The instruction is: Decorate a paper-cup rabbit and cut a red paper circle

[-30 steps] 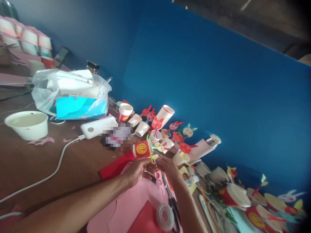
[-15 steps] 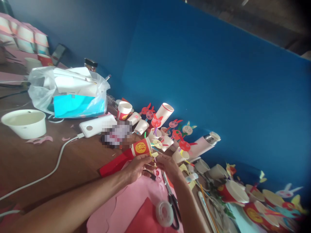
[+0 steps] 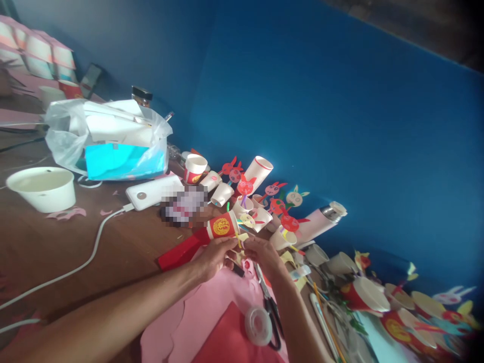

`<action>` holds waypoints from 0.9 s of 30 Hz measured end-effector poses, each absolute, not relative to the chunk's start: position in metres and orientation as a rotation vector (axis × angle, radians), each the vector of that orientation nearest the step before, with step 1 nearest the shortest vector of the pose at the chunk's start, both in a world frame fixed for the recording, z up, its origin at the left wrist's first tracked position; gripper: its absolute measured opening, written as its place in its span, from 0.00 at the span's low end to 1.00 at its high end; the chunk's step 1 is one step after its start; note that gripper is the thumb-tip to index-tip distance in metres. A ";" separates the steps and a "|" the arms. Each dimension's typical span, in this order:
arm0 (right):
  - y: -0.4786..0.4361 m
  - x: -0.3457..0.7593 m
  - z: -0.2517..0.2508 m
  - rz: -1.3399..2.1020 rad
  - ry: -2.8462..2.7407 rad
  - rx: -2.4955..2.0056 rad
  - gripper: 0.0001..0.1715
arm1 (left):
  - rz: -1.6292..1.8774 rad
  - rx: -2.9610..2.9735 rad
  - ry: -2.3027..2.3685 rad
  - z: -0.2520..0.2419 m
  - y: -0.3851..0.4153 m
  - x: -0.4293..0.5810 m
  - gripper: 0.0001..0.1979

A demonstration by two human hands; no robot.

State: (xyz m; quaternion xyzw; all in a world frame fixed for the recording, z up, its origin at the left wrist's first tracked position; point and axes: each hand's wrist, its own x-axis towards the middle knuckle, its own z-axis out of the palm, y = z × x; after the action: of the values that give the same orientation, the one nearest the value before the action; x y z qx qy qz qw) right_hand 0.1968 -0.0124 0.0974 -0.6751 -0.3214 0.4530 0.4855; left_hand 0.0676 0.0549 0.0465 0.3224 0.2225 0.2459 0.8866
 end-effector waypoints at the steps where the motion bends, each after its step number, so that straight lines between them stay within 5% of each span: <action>1: -0.012 0.197 0.097 1.105 -0.779 -1.641 0.09 | 0.516 0.667 0.459 0.046 0.055 0.068 0.12; 14: -0.009 0.195 0.097 1.070 -0.780 -1.639 0.07 | 0.553 0.659 0.522 0.050 0.058 0.070 0.01; 27: -0.005 0.190 0.095 1.076 -0.804 -1.638 0.07 | 0.515 0.526 0.550 0.062 0.059 0.066 0.08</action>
State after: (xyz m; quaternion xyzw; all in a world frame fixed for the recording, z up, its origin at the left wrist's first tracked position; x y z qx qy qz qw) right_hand 0.1899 -0.0048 0.0948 -0.6743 -0.3308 0.4428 0.4897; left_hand 0.0657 0.0587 0.0621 0.2539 0.2654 0.2486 0.8963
